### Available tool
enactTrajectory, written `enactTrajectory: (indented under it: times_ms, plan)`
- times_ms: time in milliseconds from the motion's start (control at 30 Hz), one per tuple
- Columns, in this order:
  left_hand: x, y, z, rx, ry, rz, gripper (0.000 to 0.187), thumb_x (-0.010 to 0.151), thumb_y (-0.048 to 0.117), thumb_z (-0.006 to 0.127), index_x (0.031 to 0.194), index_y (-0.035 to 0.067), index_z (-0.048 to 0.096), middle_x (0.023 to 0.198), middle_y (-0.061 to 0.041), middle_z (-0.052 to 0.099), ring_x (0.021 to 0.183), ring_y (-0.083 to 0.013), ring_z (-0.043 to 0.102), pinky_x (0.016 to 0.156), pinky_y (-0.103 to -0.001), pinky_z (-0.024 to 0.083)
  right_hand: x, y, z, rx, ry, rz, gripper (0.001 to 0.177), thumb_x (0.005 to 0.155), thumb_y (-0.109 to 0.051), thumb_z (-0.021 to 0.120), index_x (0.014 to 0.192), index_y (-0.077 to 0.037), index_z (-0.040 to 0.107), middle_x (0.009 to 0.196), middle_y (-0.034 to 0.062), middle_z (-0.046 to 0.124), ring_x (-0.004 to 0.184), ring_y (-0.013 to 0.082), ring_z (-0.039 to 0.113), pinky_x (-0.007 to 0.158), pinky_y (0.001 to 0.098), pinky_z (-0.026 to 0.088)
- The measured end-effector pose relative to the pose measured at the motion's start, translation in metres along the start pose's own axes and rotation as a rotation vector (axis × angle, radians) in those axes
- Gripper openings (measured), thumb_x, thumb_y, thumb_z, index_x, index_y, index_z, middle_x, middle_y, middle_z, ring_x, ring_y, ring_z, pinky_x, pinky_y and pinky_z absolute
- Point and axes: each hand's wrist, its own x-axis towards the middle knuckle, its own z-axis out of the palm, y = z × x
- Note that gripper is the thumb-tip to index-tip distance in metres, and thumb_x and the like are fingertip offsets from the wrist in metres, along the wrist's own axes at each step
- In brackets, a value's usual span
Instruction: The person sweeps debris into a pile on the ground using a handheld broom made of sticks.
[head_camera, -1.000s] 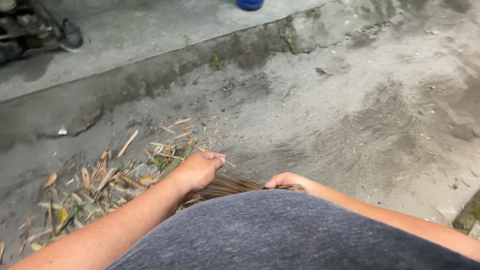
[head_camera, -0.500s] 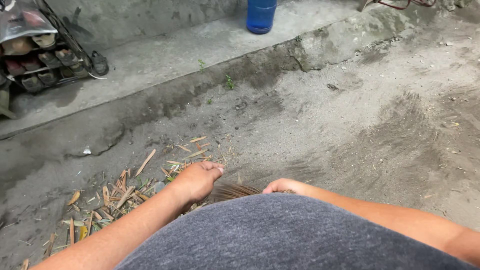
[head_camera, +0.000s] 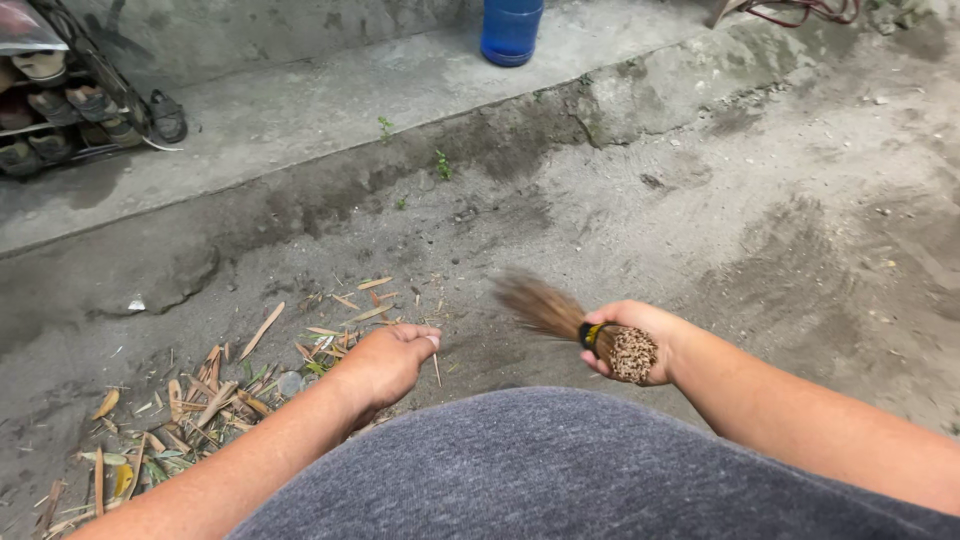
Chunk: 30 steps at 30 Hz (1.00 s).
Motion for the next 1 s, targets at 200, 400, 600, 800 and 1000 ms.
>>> enactTrajectory:
  times_ms: [200,400,600,800,1000]
  plan:
    - [0.031,0.032,-0.001,0.143,0.027,-0.143,0.038,0.098,0.034,0.059,0.131,0.018,0.071,0.133,-0.008,0.071,0.128,-0.0216,0.062,0.11,-0.035,0.044,0.056,-0.014,-0.029,0.105,0.117,0.037,0.023,0.095,-0.023,0.059,0.11,-0.006,0.056,0.086,0.017,0.067,0.068,0.0273,0.07,0.053,0.036,0.062]
    - [0.096,0.068,0.039,0.082,-0.063,-0.054,0.038,0.096,0.032,0.06,0.128,0.014,0.071,0.13,-0.01,0.074,0.126,-0.0212,0.064,0.107,-0.035,0.046,0.075,-0.016,-0.026,0.174,-0.247,0.246,0.028,0.095,-0.023,0.063,0.109,0.0,0.053,0.082,0.0209,0.066,0.065,0.0282,0.07,0.049,0.0352,0.061]
    - [0.154,0.121,0.08,0.197,-0.21,-0.024,0.038,0.096,0.03,0.06,0.128,0.014,0.07,0.132,-0.007,0.072,0.126,-0.0213,0.063,0.107,-0.035,0.044,0.062,-0.058,-0.049,0.099,-0.398,0.107,0.031,0.094,-0.024,0.059,0.112,0.001,0.054,0.084,0.0195,0.068,0.065,0.0259,0.07,0.049,0.0342,0.061]
    - [0.167,0.152,0.095,0.076,-0.229,-0.256,0.04,0.096,0.034,0.058,0.131,0.017,0.07,0.131,-0.006,0.071,0.113,-0.0324,0.067,0.079,-0.042,0.053,0.114,-0.096,-0.057,-0.004,-0.046,0.027,0.029,0.094,-0.029,0.06,0.111,-0.006,0.058,0.09,0.012,0.067,0.068,0.0227,0.069,0.053,0.0367,0.058]
    - [0.152,0.144,0.07,0.113,-0.128,-0.4,0.045,0.096,0.039,0.058,0.135,0.018,0.067,0.134,-0.004,0.069,0.106,-0.0291,0.064,0.082,-0.045,0.052,0.174,-0.099,-0.014,-0.015,-0.128,0.215,0.028,0.093,-0.027,0.062,0.11,-0.006,0.056,0.087,0.0146,0.066,0.068,0.0273,0.069,0.055,0.0404,0.06]
